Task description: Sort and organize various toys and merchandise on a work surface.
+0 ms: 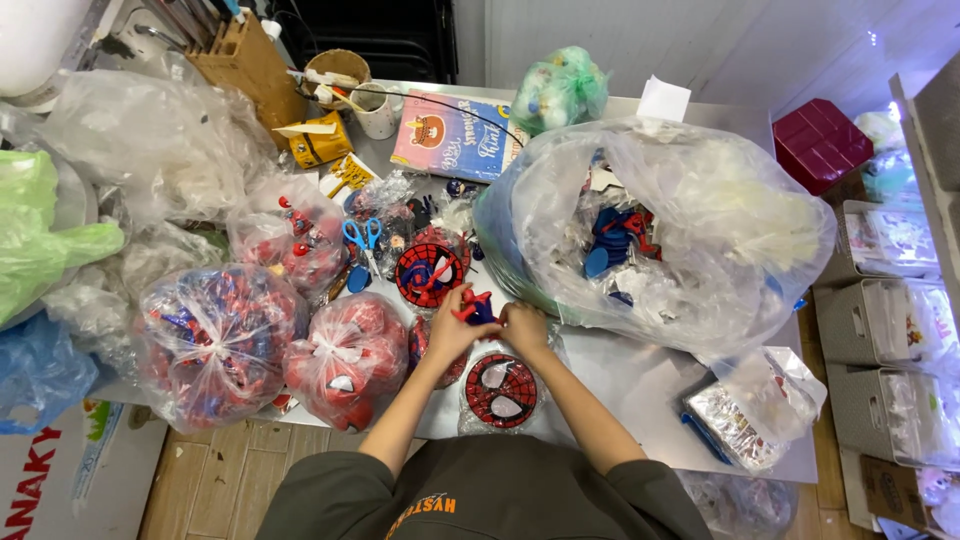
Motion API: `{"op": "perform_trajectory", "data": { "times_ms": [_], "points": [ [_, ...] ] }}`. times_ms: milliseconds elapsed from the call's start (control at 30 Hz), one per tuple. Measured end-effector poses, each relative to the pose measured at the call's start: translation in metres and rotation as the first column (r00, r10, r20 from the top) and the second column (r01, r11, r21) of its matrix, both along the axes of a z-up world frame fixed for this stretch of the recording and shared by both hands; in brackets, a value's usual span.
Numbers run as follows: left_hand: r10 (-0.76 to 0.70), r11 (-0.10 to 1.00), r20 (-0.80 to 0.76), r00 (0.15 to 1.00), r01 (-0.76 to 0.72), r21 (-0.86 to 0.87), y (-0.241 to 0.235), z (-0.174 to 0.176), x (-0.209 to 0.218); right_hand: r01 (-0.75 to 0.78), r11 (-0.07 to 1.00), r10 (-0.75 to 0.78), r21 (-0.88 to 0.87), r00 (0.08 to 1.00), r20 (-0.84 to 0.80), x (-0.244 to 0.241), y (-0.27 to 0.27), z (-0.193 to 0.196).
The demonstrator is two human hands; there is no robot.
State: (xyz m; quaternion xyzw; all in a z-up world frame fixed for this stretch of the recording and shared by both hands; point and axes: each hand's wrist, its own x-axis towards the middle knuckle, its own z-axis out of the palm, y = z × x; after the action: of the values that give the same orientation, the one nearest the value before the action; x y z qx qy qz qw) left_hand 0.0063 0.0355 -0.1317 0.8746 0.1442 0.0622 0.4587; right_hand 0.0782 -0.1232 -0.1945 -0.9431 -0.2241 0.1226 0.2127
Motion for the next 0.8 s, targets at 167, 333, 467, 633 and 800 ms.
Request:
{"op": "perform_trajectory", "data": {
  "times_ms": [167,333,467,633,800],
  "points": [
    [-0.080,0.962,0.217,0.973,0.132,-0.240,-0.002,0.023,-0.020,0.440,0.634,-0.059,0.637,0.848,-0.527,-0.001,-0.019,-0.015],
    [-0.077,0.686,0.282,0.956,0.256,-0.681,-0.008,0.098,-0.035,0.556,0.254,0.148,0.791,0.786,-0.600,-0.016,-0.044,0.075],
    [-0.222,0.560,0.244,0.944,0.328,-0.761,-0.010,0.116,-0.044,0.339,0.288,0.224,0.896,0.885,-0.407,-0.036,-0.063,0.159],
    [-0.406,0.490,0.302,0.863,0.485,-0.724,-0.018,0.166,-0.052,-0.099,0.485,0.193,0.869,0.981,0.004,-0.049,-0.074,0.254],
    [-0.411,0.692,0.358,0.838,0.543,-0.476,-0.024,0.186,-0.055,-0.286,0.758,0.046,0.586,0.920,0.389,-0.067,-0.071,0.302]
  ]
}}
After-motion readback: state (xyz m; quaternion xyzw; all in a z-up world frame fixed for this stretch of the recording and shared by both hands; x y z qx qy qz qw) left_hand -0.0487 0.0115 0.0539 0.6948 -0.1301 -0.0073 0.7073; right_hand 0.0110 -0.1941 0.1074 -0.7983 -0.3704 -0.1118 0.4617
